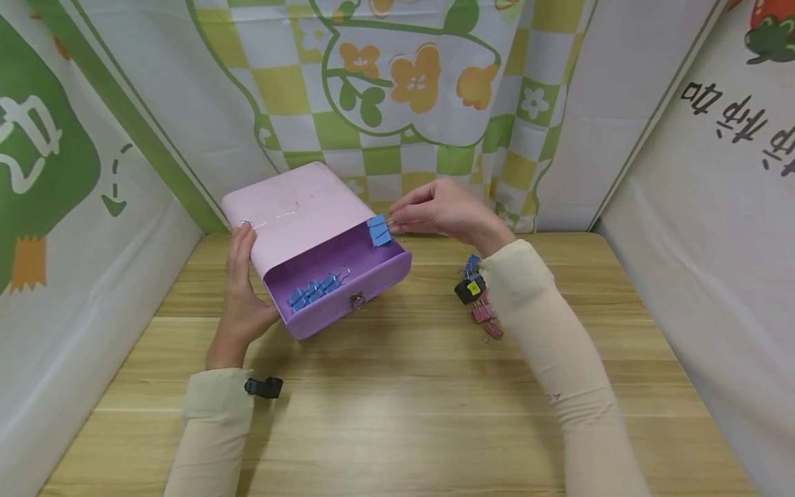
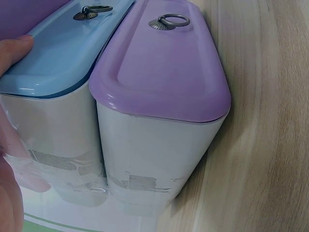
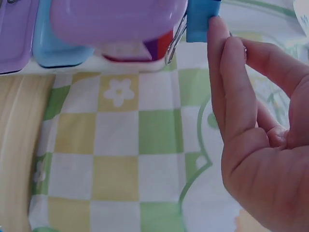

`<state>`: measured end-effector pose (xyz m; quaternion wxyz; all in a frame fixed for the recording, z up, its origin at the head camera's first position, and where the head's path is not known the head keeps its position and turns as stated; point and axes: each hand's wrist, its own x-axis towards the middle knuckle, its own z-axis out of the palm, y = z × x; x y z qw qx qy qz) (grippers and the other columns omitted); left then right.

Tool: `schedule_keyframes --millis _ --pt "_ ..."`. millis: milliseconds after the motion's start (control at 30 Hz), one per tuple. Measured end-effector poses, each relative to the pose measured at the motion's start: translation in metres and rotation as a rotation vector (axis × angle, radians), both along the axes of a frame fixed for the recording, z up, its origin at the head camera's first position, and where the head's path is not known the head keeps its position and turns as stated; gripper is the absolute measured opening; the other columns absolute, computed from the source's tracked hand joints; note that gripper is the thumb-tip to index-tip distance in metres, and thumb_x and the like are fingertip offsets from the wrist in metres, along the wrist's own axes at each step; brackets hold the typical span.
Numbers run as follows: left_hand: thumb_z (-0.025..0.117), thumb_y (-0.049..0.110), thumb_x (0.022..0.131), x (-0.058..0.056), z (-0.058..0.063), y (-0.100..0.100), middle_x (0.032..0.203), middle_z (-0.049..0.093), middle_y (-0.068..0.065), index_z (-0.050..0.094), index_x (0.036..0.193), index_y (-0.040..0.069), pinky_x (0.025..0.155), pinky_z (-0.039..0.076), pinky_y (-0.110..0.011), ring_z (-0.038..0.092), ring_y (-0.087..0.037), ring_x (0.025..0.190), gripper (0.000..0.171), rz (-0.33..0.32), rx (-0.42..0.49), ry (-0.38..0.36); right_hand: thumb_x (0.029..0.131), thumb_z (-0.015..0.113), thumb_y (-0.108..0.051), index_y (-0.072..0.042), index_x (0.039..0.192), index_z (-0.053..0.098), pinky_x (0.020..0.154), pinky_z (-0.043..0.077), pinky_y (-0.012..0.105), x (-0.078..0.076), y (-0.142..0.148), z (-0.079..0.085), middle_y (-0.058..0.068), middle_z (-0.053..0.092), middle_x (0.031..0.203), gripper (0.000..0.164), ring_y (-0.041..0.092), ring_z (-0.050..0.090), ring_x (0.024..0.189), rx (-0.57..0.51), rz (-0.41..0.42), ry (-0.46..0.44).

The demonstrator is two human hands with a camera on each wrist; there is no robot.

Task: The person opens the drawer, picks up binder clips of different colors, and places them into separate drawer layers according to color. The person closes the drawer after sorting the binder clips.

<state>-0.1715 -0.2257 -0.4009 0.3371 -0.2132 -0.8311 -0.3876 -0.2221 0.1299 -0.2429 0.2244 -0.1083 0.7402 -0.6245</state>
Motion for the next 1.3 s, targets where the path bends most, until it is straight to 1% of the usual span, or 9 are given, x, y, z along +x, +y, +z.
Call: schedule_keyframes --millis 133,200,367,533,733,867,1067,1200,1300 --pt "0.095 0.024 0.050 0.001 0.000 0.000 0.164 0.014 0.002 0.020 0.155 0.019 0.126 0.014 -0.048 0.005 -0.022 0.153 0.129 0.008 -0.012 -0.005 0.082 0.077 -0.016 -0.004 0.107 0.072 0.089 0.059 0.033 0.005 -0.012 0.003 0.013 0.075 0.104 0.029 0.026 0.072 0.100 0.095 0.026 0.084" --pt "0.096 0.025 0.050 0.000 0.000 -0.001 0.164 0.015 0.002 0.020 0.155 0.019 0.126 0.014 -0.048 0.005 -0.023 0.153 0.129 0.009 -0.012 -0.001 0.081 0.077 -0.019 -0.008 0.104 0.074 0.087 0.060 0.033 0.006 -0.018 0.003 0.010 0.076 0.101 0.026 0.024 0.073 0.097 0.168 0.039 0.139" --pt "0.095 0.026 0.050 0.000 -0.001 -0.001 0.164 0.015 0.001 0.021 0.155 0.017 0.126 0.013 -0.048 0.005 -0.024 0.153 0.129 0.005 -0.013 0.011 0.083 0.076 -0.023 -0.013 0.101 0.076 0.087 0.060 0.034 0.009 -0.031 0.001 0.004 0.077 0.092 0.021 0.021 0.074 0.090 0.328 0.081 0.234" --pt "0.095 0.025 0.051 0.000 -0.001 -0.001 0.164 0.015 0.000 0.020 0.155 0.017 0.126 0.013 -0.048 0.005 -0.024 0.153 0.129 -0.001 -0.014 0.016 0.083 0.074 -0.020 -0.013 0.099 0.077 0.081 0.060 0.033 0.012 -0.042 -0.005 0.001 0.077 0.089 0.017 0.019 0.073 0.086 0.422 0.139 0.303" --pt "0.094 0.023 0.052 0.001 0.000 0.000 0.164 0.014 0.001 0.020 0.155 0.017 0.126 0.013 -0.047 0.004 -0.024 0.154 0.127 -0.004 -0.011 0.011 0.083 0.074 -0.023 -0.017 0.098 0.078 0.076 0.058 0.029 0.014 -0.053 -0.010 -0.003 0.076 0.093 0.016 0.014 0.069 0.090 0.528 0.198 0.371" --pt "0.094 0.023 0.052 0.001 0.000 -0.001 0.164 0.014 0.001 0.020 0.155 0.017 0.126 0.013 -0.048 0.004 -0.024 0.153 0.127 -0.003 -0.010 0.010 0.084 0.074 -0.025 -0.019 0.097 0.078 0.076 0.056 0.028 0.015 -0.060 -0.010 -0.005 0.076 0.092 0.016 0.012 0.069 0.089 0.562 0.224 0.375" --pt "0.095 0.025 0.051 0.001 -0.002 -0.001 0.164 0.014 0.001 0.020 0.155 0.017 0.126 0.013 -0.049 0.005 -0.023 0.153 0.128 -0.003 -0.006 0.005 0.083 0.074 -0.021 -0.016 0.098 0.078 0.078 0.055 0.028 0.016 -0.069 -0.010 -0.005 0.076 0.093 0.016 0.012 0.067 0.093 0.582 0.273 0.388" --pt "0.095 0.024 0.050 0.000 -0.001 -0.001 0.164 0.015 0.000 0.022 0.154 0.017 0.125 0.014 -0.050 0.005 -0.024 0.153 0.128 -0.012 0.005 0.012 0.086 0.070 -0.017 -0.011 0.102 0.077 0.082 0.056 0.028 0.016 -0.072 -0.011 -0.001 0.077 0.092 0.018 0.012 0.071 0.090 0.579 0.295 0.351" --pt "0.095 0.023 0.050 0.000 0.000 -0.001 0.164 0.015 0.001 0.021 0.154 0.017 0.125 0.014 -0.049 0.005 -0.024 0.153 0.127 -0.015 0.005 0.010 0.086 0.069 -0.016 -0.011 0.102 0.077 0.083 0.055 0.027 0.015 -0.073 -0.012 -0.001 0.077 0.092 0.018 0.012 0.071 0.090 0.592 0.302 0.339"
